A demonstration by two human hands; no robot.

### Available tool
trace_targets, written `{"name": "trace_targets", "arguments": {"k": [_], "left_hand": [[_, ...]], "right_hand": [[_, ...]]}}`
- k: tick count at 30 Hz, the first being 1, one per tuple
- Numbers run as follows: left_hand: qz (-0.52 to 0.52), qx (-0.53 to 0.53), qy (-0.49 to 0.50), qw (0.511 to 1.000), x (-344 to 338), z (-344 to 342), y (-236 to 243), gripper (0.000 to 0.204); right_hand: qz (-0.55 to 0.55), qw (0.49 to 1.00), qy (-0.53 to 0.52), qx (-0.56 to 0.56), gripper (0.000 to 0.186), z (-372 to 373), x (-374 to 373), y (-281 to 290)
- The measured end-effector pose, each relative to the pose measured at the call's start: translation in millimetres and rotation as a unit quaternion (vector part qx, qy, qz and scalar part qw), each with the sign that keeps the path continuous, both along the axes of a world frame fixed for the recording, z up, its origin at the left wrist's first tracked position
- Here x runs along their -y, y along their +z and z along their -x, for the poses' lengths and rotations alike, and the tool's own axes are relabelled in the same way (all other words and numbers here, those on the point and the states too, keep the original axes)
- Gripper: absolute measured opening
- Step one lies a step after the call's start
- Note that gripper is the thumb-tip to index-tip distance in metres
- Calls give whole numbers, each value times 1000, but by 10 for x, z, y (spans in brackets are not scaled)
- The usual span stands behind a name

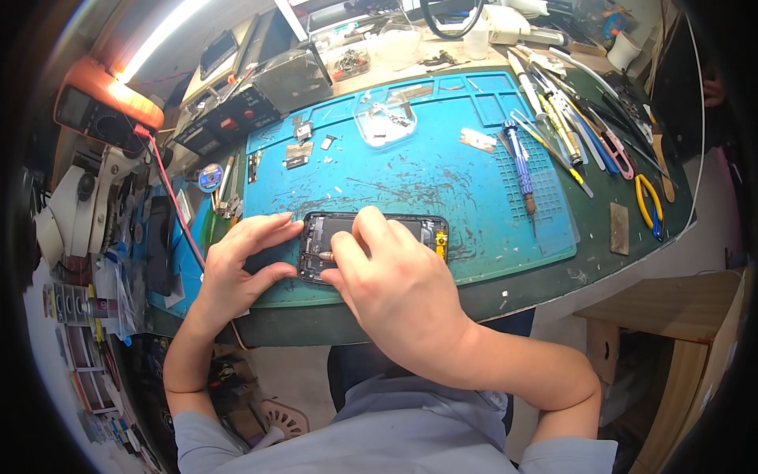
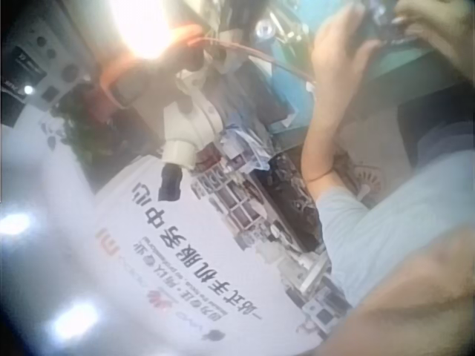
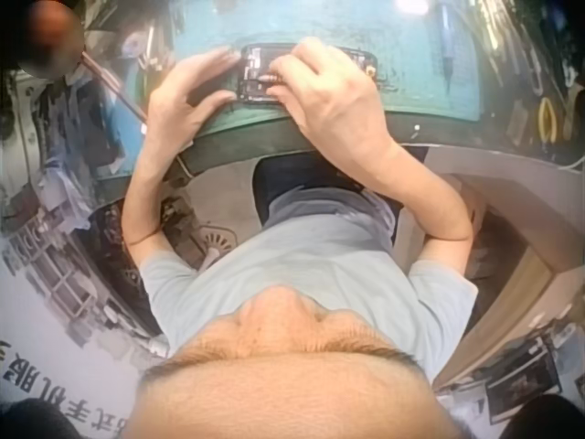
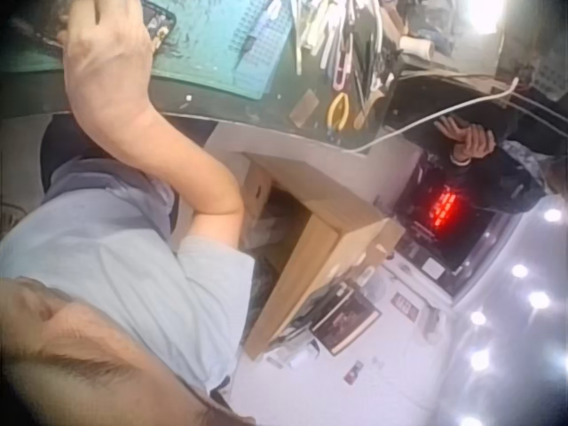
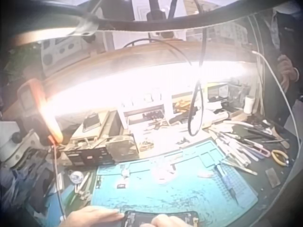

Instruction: The person disassembles a smartphone on a workbench, using a screwdriver and tweezers to remove screws and small components. They carefully lift and set aside parts while working on the internal circuitry.

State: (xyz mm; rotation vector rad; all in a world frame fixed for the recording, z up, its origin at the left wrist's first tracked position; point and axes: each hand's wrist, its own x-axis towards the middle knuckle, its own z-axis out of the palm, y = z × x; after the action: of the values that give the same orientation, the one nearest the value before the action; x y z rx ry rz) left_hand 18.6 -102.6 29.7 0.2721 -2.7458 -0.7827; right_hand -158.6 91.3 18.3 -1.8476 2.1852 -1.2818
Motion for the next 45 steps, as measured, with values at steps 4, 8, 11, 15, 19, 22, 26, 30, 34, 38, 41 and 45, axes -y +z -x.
{"name": "trace_targets", "arguments": {"k": [4,8,11,15,19,22,26,30,34,38,41,45], "left_hand": [[0,-3,-1,1000,7,-5,-19,74],[0,-4,-5,1000,11,3,-13,75],[2,-3,-3,1000,5,4,-14,75],[3,-3,-1,1000,9,-1,-15,75],[-3,-2,1,1000,5,9,-14,74],[-4,3,2,1000,7,4,-14,73],[-3,5,2,1000,10,4,-9,73],[-8,5,2,1000,11,-1,-20,73],[-8,4,0,1000,10,1,-7,73],[-7,4,-1,1000,10,3,-5,73],[-7,3,0,1000,16,-3,-21,73],[-8,-1,-3,1000,17,-3,-20,73]], "right_hand": [[-113,992,-3,-48,16,-32,-36,2],[-20,999,13,-27,18,33,0,-48],[6,1000,16,-10,19,31,6,-45],[-68,997,1,-21,18,-21,-29,10],[-96,994,-1,-60,21,-40,-45,6],[-52,997,16,-48,19,1,-44,-62],[1,999,18,-40,15,24,-12,-72],[-50,998,-2,-35,12,-30,-28,-11],[-78,994,-2,-78,12,-41,-49,-43],[-6,999,10,-39,16,-10,-27,-70],[-34,999,-3,-25,19,-39,-28,-1],[-64,996,-9,-64,21,-45,-43,-49]]}}
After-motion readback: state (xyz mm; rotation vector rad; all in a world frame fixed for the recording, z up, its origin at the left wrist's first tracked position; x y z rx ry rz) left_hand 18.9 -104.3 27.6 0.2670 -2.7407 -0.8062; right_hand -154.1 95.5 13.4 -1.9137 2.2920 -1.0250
